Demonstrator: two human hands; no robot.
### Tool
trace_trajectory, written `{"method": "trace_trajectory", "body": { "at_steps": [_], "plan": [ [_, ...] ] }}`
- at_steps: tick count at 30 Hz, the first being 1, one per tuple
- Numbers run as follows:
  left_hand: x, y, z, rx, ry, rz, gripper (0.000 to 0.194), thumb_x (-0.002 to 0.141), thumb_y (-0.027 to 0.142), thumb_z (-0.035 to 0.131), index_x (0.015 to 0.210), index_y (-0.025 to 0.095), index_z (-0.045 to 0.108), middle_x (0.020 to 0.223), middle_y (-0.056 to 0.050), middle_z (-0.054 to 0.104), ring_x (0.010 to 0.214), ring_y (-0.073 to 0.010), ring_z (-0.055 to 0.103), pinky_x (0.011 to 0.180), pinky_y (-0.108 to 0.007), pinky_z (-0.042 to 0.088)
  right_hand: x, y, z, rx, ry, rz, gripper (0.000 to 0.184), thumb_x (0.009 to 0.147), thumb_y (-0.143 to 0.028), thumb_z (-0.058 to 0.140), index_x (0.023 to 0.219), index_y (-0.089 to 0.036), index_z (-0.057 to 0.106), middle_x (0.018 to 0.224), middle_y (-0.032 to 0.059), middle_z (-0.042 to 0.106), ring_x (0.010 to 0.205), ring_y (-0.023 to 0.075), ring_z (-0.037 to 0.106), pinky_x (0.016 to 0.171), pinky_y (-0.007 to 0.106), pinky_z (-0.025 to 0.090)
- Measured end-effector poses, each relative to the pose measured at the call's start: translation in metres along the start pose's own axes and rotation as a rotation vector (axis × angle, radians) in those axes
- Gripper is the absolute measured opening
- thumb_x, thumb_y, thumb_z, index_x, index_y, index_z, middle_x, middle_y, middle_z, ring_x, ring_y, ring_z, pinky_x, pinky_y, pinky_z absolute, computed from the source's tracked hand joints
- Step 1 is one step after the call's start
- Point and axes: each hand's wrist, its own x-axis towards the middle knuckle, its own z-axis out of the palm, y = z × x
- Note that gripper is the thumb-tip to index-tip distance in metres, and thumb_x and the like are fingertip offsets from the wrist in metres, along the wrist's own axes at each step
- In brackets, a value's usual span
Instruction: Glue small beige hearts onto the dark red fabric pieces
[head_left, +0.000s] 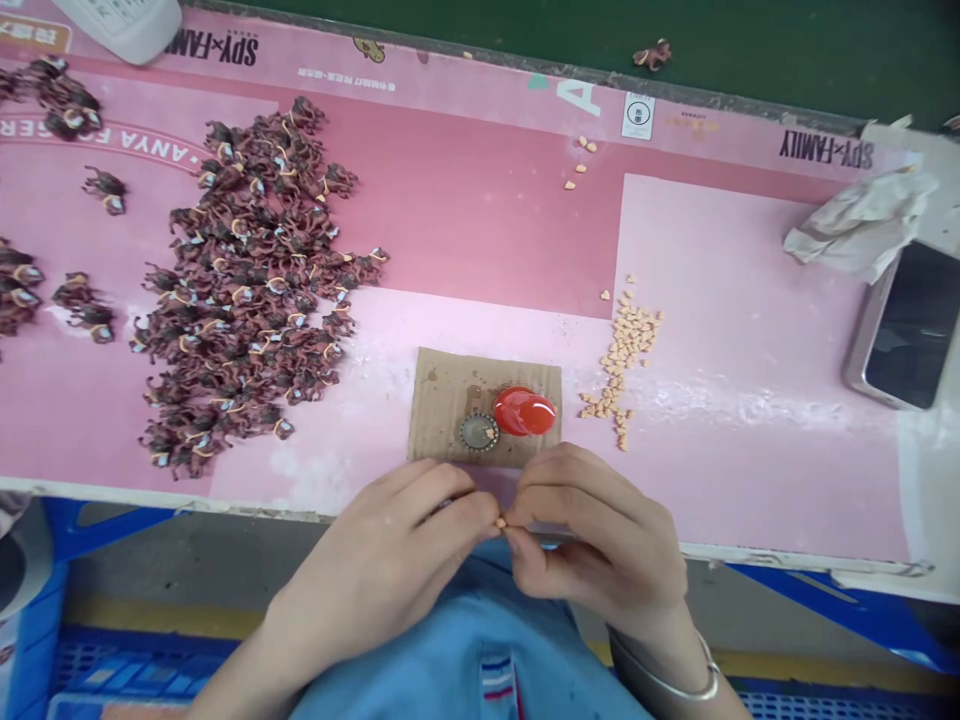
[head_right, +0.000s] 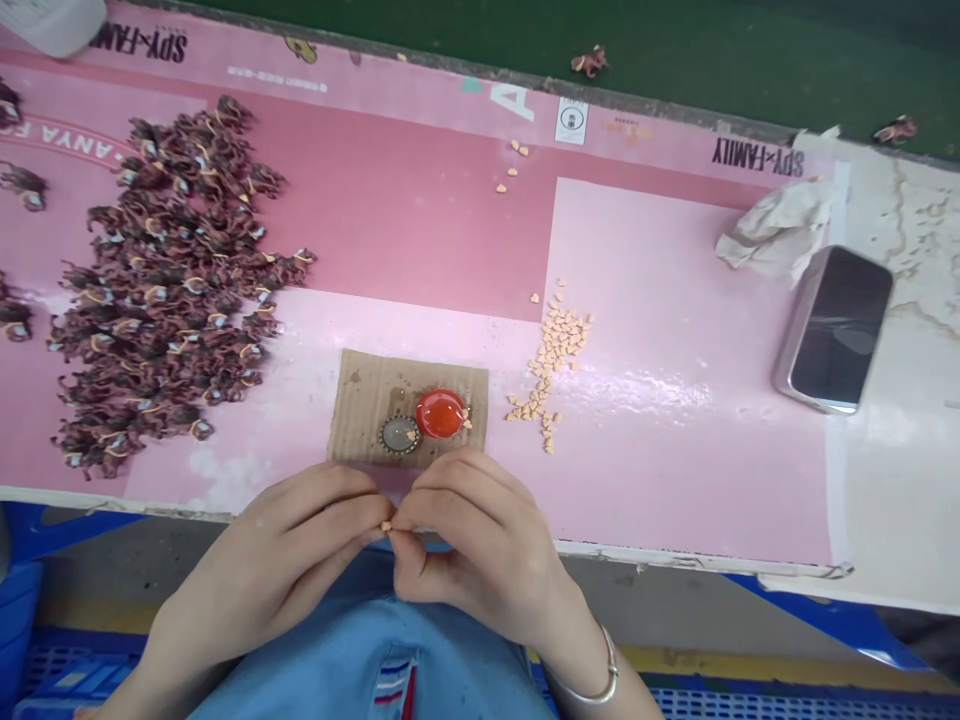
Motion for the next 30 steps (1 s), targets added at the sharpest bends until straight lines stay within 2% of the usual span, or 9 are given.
{"method": "trace_trajectory", "body": {
  "at_steps": [3, 6, 10, 14, 18, 25, 30],
  "plan": [
    [0.000, -0.002, -0.002, 0.008, 0.025, -0.021, 0.028, 0.111, 0.018, 0.040, 0.102, 0.017, 0.066, 0.087, -0.004, 0.072, 0.077, -0.0138, 0.069, 0.071, -0.021, 0.058, 0.001, 0.002, -0.008, -0.058, 0.062, 0.031, 0.019, 0.089, -0.002, 0.064, 0.091, -0.021, 0.060, 0.073, 0.0004, 0.068, 0.065, 0.0139, 0.064, 0.060, 0.028, 0.058],
    [-0.001, -0.005, -0.005, 0.049, 0.067, -0.052, 0.026, 0.111, 0.017, 0.040, 0.116, 0.017, 0.066, 0.097, -0.005, 0.075, 0.086, -0.0127, 0.074, 0.081, -0.019, 0.060, 0.001, 0.010, -0.019, -0.229, 0.122, 0.070, 0.023, 0.089, -0.001, 0.068, 0.090, -0.023, 0.061, 0.075, 0.0006, 0.068, 0.067, 0.0152, 0.066, 0.061, 0.030, 0.058],
    [-0.005, -0.008, -0.006, 0.045, 0.116, -0.115, 0.029, 0.113, 0.020, 0.038, 0.132, 0.017, 0.059, 0.107, -0.006, 0.077, 0.094, -0.0118, 0.077, 0.088, -0.016, 0.061, 0.002, 0.023, -0.028, -0.388, 0.117, 0.058, 0.026, 0.088, 0.000, 0.072, 0.090, -0.024, 0.063, 0.076, 0.0004, 0.069, 0.068, 0.0152, 0.067, 0.060, 0.029, 0.057],
    [-0.010, -0.010, -0.001, -0.070, 0.185, -0.212, 0.019, 0.111, 0.030, 0.050, 0.121, 0.019, 0.060, 0.105, -0.003, 0.079, 0.093, -0.0111, 0.078, 0.088, -0.013, 0.061, 0.004, 0.028, -0.026, -0.391, 0.127, 0.057, 0.024, 0.088, -0.003, 0.073, 0.089, -0.025, 0.064, 0.077, -0.0006, 0.070, 0.068, 0.0157, 0.069, 0.060, 0.028, 0.057],
    [-0.011, -0.013, 0.000, -0.182, 0.185, -0.208, 0.007, 0.107, 0.019, 0.058, 0.110, 0.020, 0.063, 0.106, -0.002, 0.078, 0.101, -0.0126, 0.077, 0.096, -0.017, 0.061, 0.006, 0.028, -0.024, -0.405, 0.117, 0.074, 0.025, 0.089, -0.003, 0.072, 0.089, -0.026, 0.062, 0.076, -0.0017, 0.070, 0.067, 0.0156, 0.069, 0.060, 0.029, 0.059],
    [-0.012, -0.015, -0.002, -0.231, 0.292, -0.235, 0.035, 0.100, 0.000, 0.055, 0.120, 0.024, 0.071, 0.112, -0.005, 0.069, 0.106, -0.0138, 0.069, 0.090, -0.019, 0.061, 0.007, 0.027, -0.026, -0.402, 0.102, 0.072, 0.026, 0.089, -0.002, 0.072, 0.089, -0.025, 0.062, 0.076, -0.0015, 0.069, 0.068, 0.0150, 0.068, 0.060, 0.028, 0.058],
    [-0.009, -0.008, 0.004, -0.486, 0.314, -0.309, 0.042, 0.105, 0.007, 0.052, 0.136, 0.031, 0.068, 0.109, -0.003, 0.068, 0.091, -0.0109, 0.068, 0.079, -0.016, 0.060, 0.007, 0.028, -0.025, -0.395, 0.102, 0.094, 0.026, 0.089, -0.002, 0.072, 0.090, -0.026, 0.063, 0.076, -0.0014, 0.069, 0.069, 0.0158, 0.067, 0.061, 0.030, 0.058]
  ]
}}
